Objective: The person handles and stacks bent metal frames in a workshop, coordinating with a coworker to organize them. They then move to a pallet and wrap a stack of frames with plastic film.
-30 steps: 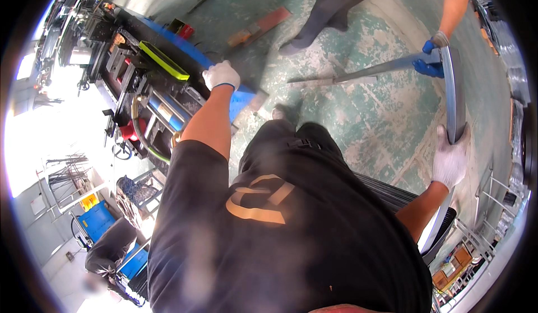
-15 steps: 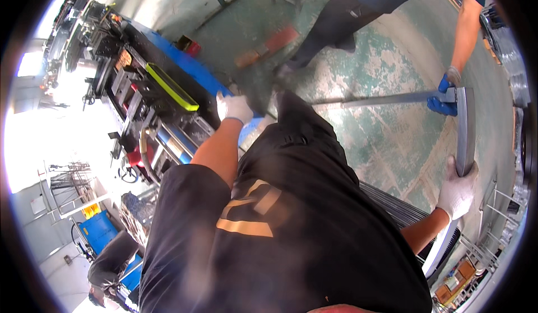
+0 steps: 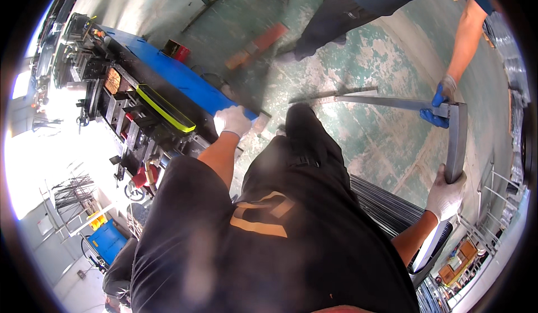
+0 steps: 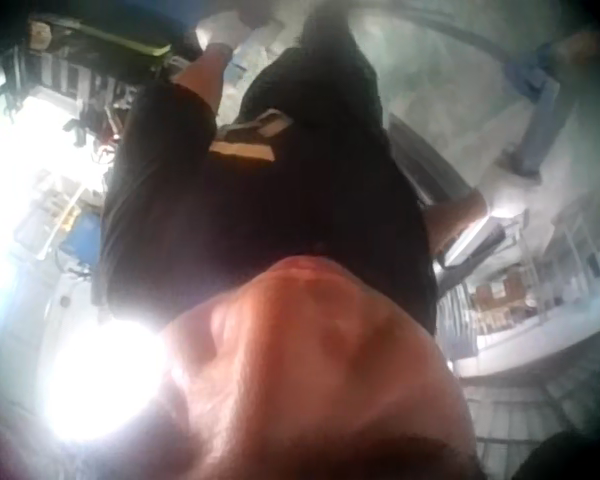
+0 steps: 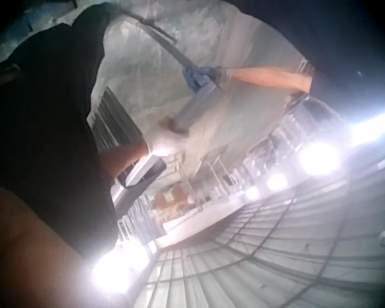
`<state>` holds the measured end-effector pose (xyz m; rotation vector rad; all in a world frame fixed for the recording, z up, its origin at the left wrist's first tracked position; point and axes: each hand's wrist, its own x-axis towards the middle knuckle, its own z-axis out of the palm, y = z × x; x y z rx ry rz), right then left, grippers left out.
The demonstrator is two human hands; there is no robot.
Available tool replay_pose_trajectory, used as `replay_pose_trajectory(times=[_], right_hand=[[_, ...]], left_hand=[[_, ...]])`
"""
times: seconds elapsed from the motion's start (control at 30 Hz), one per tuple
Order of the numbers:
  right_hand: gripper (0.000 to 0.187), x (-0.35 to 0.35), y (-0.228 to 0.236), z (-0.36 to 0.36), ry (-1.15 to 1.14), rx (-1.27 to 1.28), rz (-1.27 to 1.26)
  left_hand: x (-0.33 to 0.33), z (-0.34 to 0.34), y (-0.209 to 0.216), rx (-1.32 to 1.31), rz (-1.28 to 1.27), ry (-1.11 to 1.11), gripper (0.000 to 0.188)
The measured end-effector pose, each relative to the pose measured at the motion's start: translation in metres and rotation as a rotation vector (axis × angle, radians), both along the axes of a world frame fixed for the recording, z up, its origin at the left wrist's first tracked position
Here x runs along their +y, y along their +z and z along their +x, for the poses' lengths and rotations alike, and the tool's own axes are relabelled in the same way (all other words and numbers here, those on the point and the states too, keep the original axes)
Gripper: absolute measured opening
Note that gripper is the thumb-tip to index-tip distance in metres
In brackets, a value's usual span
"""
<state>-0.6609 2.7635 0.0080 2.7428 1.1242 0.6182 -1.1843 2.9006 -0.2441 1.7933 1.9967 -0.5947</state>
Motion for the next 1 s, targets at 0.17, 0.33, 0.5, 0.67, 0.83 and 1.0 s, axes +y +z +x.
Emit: replay_pose_trajectory(times=[0.17, 0.33, 0.5, 0.67, 0.83, 1.0], right_hand=[[0.074, 0.001, 0.001, 0.002, -0.031, 0.044, -0.022], [0.078, -0.006, -0.001, 0.005, -0.003, 0.024, -0.024], [0.081, -0.011, 0.0, 0.003, 0.099, -0.023, -0.021], [0.084, -0.032, 0.0, 0.005, 0.279, -0.063, 0.049], [0.077, -0.088, 0.0, -0.002, 0.664, -0.106, 0.308], [0.049, -0.263, -0.048, -0.061, 0.655, 0.685, 0.534]], left_hand=[[0.011, 0.006, 0.002, 0.028, -0.155, 0.027, 0.043], [0.008, 0.023, -0.016, 0.029, -0.231, -0.054, 0.046], [-0.054, 0.091, -0.116, -0.147, -0.371, -0.325, 0.043], [-0.173, 0.201, -0.056, -0.451, -0.249, -0.231, 0.05], [-0.27, 0.198, -0.022, -0.585, -0.285, -0.278, 0.05], [-0.306, 0.148, -0.064, -0.472, -0.279, -0.271, 0.053]])
